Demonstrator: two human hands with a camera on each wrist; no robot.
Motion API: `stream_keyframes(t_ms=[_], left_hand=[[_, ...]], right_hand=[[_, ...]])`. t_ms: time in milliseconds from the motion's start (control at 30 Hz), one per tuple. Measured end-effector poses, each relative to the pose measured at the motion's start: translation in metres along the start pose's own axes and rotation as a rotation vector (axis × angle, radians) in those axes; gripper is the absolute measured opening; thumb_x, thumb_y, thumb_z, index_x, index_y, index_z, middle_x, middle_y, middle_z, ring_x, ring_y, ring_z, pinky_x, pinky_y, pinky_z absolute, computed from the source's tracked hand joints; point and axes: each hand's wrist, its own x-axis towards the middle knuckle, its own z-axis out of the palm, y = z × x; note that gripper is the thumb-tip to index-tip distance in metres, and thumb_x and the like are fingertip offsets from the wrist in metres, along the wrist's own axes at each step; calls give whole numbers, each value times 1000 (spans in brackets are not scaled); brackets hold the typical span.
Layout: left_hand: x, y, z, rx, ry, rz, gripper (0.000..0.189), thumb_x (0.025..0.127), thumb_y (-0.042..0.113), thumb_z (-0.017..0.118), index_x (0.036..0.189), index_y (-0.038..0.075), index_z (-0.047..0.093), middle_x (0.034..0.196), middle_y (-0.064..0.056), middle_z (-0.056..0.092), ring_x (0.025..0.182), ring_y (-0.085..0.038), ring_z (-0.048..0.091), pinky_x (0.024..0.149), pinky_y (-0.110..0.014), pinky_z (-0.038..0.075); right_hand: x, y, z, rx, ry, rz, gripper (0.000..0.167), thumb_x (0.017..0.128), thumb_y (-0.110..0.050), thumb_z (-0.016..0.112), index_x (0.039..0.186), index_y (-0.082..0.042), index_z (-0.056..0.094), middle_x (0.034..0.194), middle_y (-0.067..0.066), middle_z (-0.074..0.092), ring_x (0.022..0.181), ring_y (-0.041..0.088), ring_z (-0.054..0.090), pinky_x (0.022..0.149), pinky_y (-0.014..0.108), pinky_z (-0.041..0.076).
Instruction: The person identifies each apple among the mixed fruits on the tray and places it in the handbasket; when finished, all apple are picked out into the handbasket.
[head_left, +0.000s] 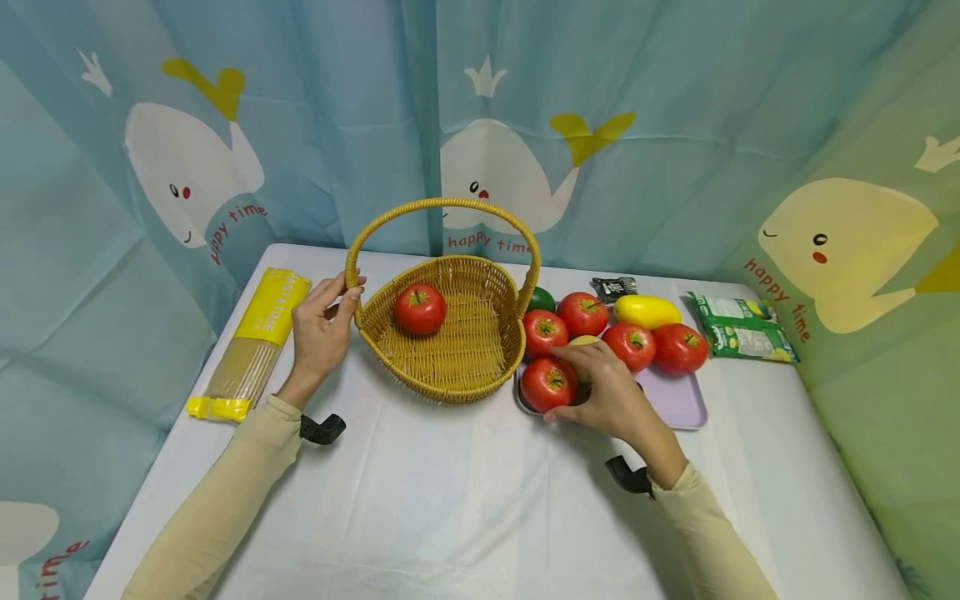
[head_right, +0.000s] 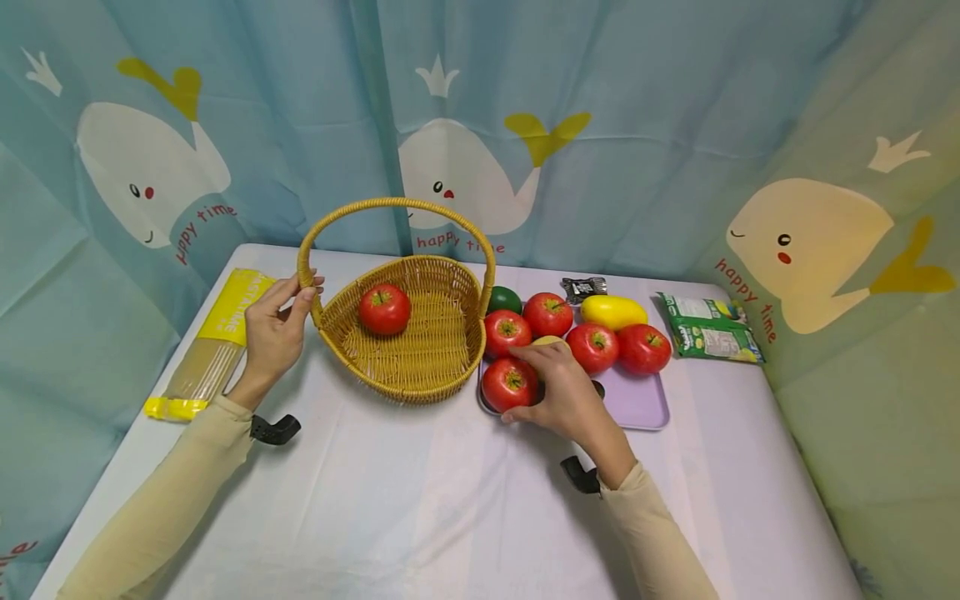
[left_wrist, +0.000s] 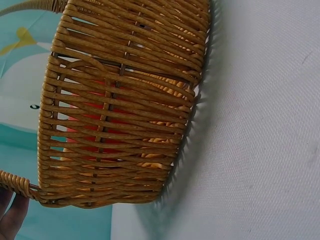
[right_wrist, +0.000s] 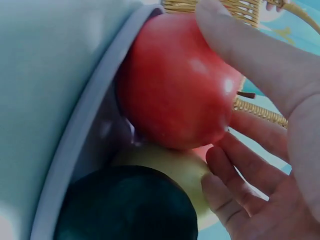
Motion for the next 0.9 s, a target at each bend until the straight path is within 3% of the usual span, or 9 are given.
stream_keyframes(t_ms=[300, 633, 900], left_hand=[[0, 1, 1, 19, -1, -3, 30, 102, -3, 67, 131, -7, 71, 117, -23, 76, 107, -4, 67, 90, -12, 59], [1, 3, 3, 22, 16, 4, 29, 100, -5, 67, 129, -9, 72, 115, -27, 75, 101, -3, 66, 89, -10, 58], [1, 30, 5, 30, 24, -1, 27, 100, -11, 63, 125, -18, 69, 112, -36, 71, 97, -2, 63, 89, -5, 54]], right_hand=[[-2, -6, 5, -82, -24, 54, 92, 57, -38, 108, 134, -4, 72, 132, 16, 72, 121, 33, 52, 91, 55, 62], [1, -6, 10, -76, 32, 57, 91, 52, -30, 109, 131, -5, 72, 124, 15, 72, 121, 35, 53, 98, 58, 58], [1, -5, 6, 36, 96, 43, 87, 48, -29, 109, 126, -7, 75, 122, 13, 67, 117, 33, 55, 98, 58, 52]])
